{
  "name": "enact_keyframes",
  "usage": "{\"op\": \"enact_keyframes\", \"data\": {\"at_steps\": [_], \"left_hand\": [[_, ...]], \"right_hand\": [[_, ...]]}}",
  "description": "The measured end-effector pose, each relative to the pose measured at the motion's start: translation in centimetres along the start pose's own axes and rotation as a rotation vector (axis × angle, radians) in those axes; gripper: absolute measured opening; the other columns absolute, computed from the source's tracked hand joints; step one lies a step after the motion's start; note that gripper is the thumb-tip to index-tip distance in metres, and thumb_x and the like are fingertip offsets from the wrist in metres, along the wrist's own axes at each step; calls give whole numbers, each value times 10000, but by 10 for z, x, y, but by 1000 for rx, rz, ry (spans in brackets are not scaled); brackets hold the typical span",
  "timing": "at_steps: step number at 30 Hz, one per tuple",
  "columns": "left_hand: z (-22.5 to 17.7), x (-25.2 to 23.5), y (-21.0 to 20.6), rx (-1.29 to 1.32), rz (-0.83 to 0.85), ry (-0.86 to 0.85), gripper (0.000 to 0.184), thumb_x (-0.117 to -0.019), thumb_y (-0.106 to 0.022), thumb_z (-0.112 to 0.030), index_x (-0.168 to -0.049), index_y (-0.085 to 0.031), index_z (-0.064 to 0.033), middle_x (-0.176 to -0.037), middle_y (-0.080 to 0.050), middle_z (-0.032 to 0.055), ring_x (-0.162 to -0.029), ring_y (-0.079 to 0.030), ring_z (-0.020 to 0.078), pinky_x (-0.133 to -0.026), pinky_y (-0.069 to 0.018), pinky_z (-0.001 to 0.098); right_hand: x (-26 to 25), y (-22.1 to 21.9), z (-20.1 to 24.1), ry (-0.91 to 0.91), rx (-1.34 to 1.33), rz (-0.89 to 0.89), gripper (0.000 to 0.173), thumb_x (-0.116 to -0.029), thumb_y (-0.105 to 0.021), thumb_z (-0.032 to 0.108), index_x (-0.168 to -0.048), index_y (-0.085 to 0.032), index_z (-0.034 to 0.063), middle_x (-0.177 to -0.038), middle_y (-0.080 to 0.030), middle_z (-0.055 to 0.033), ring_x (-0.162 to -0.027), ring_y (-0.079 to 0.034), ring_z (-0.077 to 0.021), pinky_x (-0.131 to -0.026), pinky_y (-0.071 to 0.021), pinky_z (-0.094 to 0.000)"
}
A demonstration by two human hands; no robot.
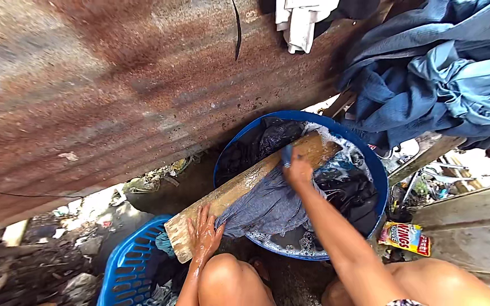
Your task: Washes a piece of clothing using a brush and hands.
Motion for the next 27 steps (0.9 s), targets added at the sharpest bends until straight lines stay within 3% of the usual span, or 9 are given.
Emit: {"op": "enact_keyframes", "data": {"at_steps": [4, 6, 8, 11, 13, 16, 20, 24, 27], "left_hand": [[1, 2, 1, 11, 4, 1, 447, -947, -548, -213, -1265, -647, 85, -1596, -384, 253, -1524, -273, 447, -1191, -53, 717], [3, 5, 2, 23, -1, 2, 451, -933, -546, -219, -1244, -657, 88, -1589, -394, 258, -1520, -281, 449, -1192, -59, 715], [4, 3, 3, 37, -6, -3, 423, -957, -561, -300, -1085, -692, 81, -1587, -406, 243, -1521, -283, 441, -1194, -59, 709], [2, 1, 1, 33, -2, -9, 425, -948, -578, -315, -1043, -697, 82, -1583, -410, 246, -1518, -290, 442, -1189, -60, 714], [1, -2, 1, 23, 6, -1, 401, -943, -607, -290, -1047, -692, 88, -1582, -407, 251, -1521, -282, 443, -1188, -52, 717], [2, -5, -1, 22, 8, 8, 410, -942, -594, -296, -1065, -688, 83, -1583, -409, 247, -1519, -286, 441, -1189, -55, 714], [5, 2, 2, 38, 0, 11, 462, -941, -562, -224, -1258, -645, 102, -1582, -397, 270, -1514, -297, 447, -1202, -55, 697], [6, 0, 1, 41, 2, 4, 430, -954, -582, -316, -1069, -695, 83, -1580, -418, 238, -1519, -294, 432, -1203, -61, 694], [4, -1, 1, 44, -6, -12, 421, -949, -589, -318, -1047, -694, 78, -1586, -411, 235, -1521, -291, 428, -1200, -57, 699]], "right_hand": [[138, -78, 103, 513, -44, 360, 722, -979, -649, 297, -1613, -357, 115, -1378, -577, -326, -1234, -599, -492, -967, -513, -614], [145, -70, 103, 591, -23, 430, 692, -987, -649, 301, -1606, -383, 142, -1385, -579, -310, -1265, -581, -484, -980, -503, -608], [87, -37, 63, 426, 9, 342, 675, -992, -650, 314, -1601, -398, 171, -1398, -582, -299, -1252, -595, -485, -959, -502, -654], [-16, 11, -22, 58, 33, 58, 763, -969, -673, 328, -1620, -327, 129, -1385, -536, -381, -1203, -579, -579, -897, -489, -728], [-33, 16, -27, -71, 24, -24, 799, -959, -672, 323, -1634, -285, 137, -1416, -506, -385, -1248, -547, -581, -924, -481, -718], [48, -40, 49, 190, -34, 50, 738, -954, -671, 303, -1594, -361, 104, -1314, -587, -360, -1162, -613, -543, -883, -529, -677], [147, -77, 112, 554, -29, 460, 713, -1001, -622, 314, -1627, -329, 137, -1397, -567, -308, -1272, -578, -473, -987, -501, -601], [37, -9, 11, 204, 28, 173, 727, -971, -671, 308, -1609, -364, 145, -1372, -581, -330, -1200, -608, -532, -901, -505, -718], [-29, 48, -77, -85, 68, 39, 799, -954, -698, 308, -1625, -305, 127, -1448, -483, -390, -1327, -453, -623, -958, -384, -809]]}}
Point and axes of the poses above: each hand's wrist, its own x-axis away from the middle knuckle, its own y-axis out of the back of the hand, z = x × y, the point moved 4 cm from there along -x, towards the middle knuckle
